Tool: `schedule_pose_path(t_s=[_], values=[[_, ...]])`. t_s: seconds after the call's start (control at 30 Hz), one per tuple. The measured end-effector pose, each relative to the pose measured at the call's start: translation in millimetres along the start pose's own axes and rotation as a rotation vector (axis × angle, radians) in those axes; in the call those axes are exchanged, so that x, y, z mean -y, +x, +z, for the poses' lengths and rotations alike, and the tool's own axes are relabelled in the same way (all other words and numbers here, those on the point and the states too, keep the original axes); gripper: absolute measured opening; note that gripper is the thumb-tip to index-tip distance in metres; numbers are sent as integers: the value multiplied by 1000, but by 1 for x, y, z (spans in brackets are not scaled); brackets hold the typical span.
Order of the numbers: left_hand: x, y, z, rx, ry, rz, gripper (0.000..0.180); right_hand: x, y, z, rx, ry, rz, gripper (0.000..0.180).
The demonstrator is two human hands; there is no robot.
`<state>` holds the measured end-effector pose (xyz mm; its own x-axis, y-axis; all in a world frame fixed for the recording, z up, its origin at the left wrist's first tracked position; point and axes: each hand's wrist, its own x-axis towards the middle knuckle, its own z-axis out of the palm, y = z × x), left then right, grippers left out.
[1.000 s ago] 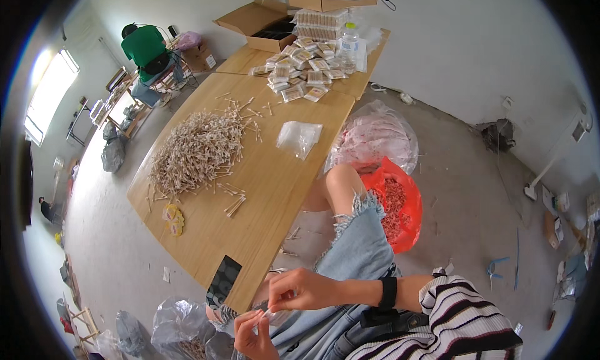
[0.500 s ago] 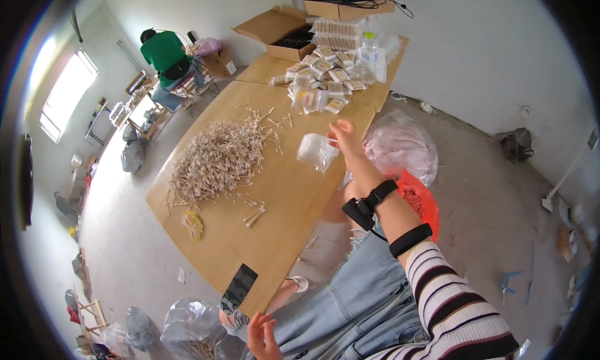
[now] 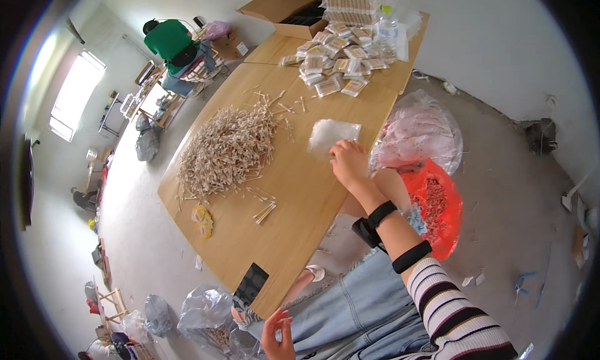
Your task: Packaging individual cotton swabs into small plastic bags.
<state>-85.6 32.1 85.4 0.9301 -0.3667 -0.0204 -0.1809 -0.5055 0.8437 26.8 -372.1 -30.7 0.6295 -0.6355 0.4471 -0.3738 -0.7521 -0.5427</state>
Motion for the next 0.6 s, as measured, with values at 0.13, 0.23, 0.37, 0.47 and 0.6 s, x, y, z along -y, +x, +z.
schedule_pose_path(t_s=[0.13, 0.23, 0.37, 0.47, 0.6], values=[[-6, 15, 2, -75, 127, 30, 26, 4, 9, 4, -1, -57, -62, 14], [-22, 30, 10, -144, 18, -19, 19, 6, 6, -3, -32, -68, -84, 9], [-29, 41, 10, 7, 24, 39, 23, 4, 5, -7, 49, -113, -73, 7], [-33, 43, 10, 37, 51, 85, 23, 8, 3, -4, 17, -18, -39, 7], [-33, 41, 10, 14, 52, 116, 24, 15, 7, -11, -311, -32, -153, 6]])
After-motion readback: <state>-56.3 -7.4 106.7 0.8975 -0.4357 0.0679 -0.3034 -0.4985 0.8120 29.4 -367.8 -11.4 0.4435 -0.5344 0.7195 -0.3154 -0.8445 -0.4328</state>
